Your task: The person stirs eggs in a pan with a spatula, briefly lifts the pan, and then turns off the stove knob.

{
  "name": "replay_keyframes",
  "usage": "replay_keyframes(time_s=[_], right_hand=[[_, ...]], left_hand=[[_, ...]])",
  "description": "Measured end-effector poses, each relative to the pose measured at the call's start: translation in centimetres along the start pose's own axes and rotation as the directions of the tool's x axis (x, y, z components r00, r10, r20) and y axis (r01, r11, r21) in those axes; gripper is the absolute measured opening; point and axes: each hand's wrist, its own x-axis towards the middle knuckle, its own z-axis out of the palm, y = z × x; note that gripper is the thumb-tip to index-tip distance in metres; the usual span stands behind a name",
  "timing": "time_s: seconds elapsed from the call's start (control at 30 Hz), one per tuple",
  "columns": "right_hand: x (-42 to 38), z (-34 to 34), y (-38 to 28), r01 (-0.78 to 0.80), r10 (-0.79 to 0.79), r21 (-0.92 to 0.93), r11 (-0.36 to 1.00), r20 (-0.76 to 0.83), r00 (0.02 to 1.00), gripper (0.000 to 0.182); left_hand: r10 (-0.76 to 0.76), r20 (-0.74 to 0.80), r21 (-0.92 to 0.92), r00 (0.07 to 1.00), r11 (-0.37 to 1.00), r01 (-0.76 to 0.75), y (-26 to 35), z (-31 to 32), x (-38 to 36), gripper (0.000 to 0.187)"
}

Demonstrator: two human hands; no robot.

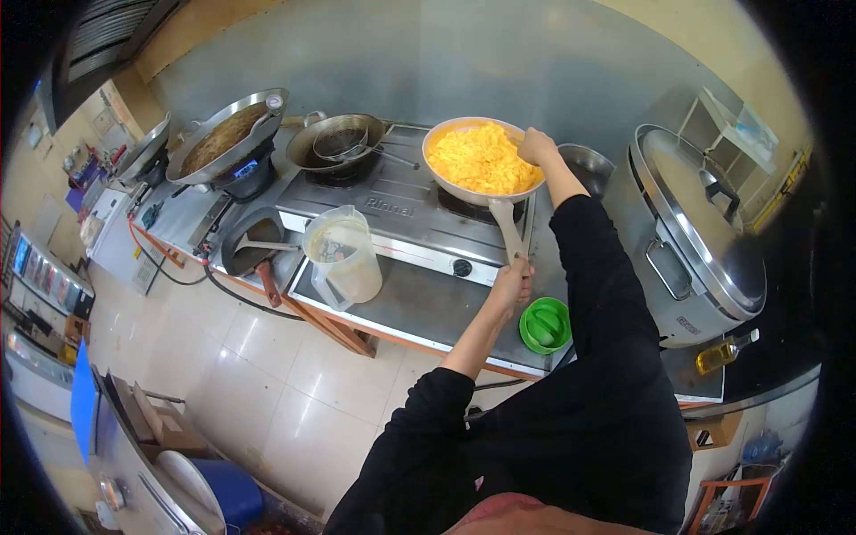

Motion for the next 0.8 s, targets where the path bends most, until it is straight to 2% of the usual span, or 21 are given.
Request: replay_keyframes(time_s=[0.03,0.1,0.23,0.33,0.43,0.53,0.63,0.7,0.77,0.8], right_hand=[[-0.1,0.1,0.1,0.057,-0.057,0.003,0.998,-0.042,0.998,0.022],[-0.7,-0.6,0.0,0.242,-0.241,-0.111,0.964,0.023,0.970,0.023],[-3.2,-1.1,-1.7,0.524,-0.523,-0.314,0.791,0.097,0.847,0.027],[-9.3,-2.2,-3.2,0.588,-0.671,-0.458,0.667,-0.025,0.741,0.018],[-13.4,-3.4,-3.5,0.548,-0.663,-0.469,0.692,-0.115,0.739,0.021],[-14.4,-2.1,-3.3,0.542,-0.654,-0.473,0.695,-0.102,0.749,0.022],[-9.8,1.7,-2.4,0.518,-0.632,-0.509,0.688,-0.068,0.772,0.020],[-5.6,2.8,-1.4,0.475,-0.563,-0.406,0.781,-0.128,0.816,0.017],[-4.2,-1.3,-1.1,0.422,-0.443,-0.383,0.821,0.039,0.896,0.020],[-4.9,-4.0,-1.6,0.368,-0.381,-0.363,0.856,0.040,0.924,0.021]], left_hand=[[-0.006,0.016,0.005,1.000,1.000,0.006,0.1,0.0,0.1,0.031],[-0.016,-0.006,0.029,1.000,0.999,0.016,0.2,0.1,0.1,0.032],[0.011,-0.049,0.022,0.999,1.000,-0.010,0.4,0.7,-0.3,0.028],[-0.004,-0.026,0.004,1.000,1.000,0.004,-0.1,0.4,0.1,0.031],[0.000,-0.030,-0.014,1.000,1.000,0.000,-0.1,0.5,-0.1,0.031],[-0.002,-0.027,-0.009,1.000,1.000,0.001,0.1,0.7,-0.5,0.029],[0.009,-0.041,0.007,0.999,1.000,-0.009,0.6,1.0,-1.0,0.028],[0.010,-0.048,-0.009,0.999,1.000,-0.010,0.3,1.0,-1.0,0.029],[0.012,-0.044,-0.040,0.999,0.999,-0.013,0.0,0.6,-0.3,0.031],[0.012,-0.047,-0.039,0.999,0.999,-0.013,0.0,0.5,-0.2,0.030]])
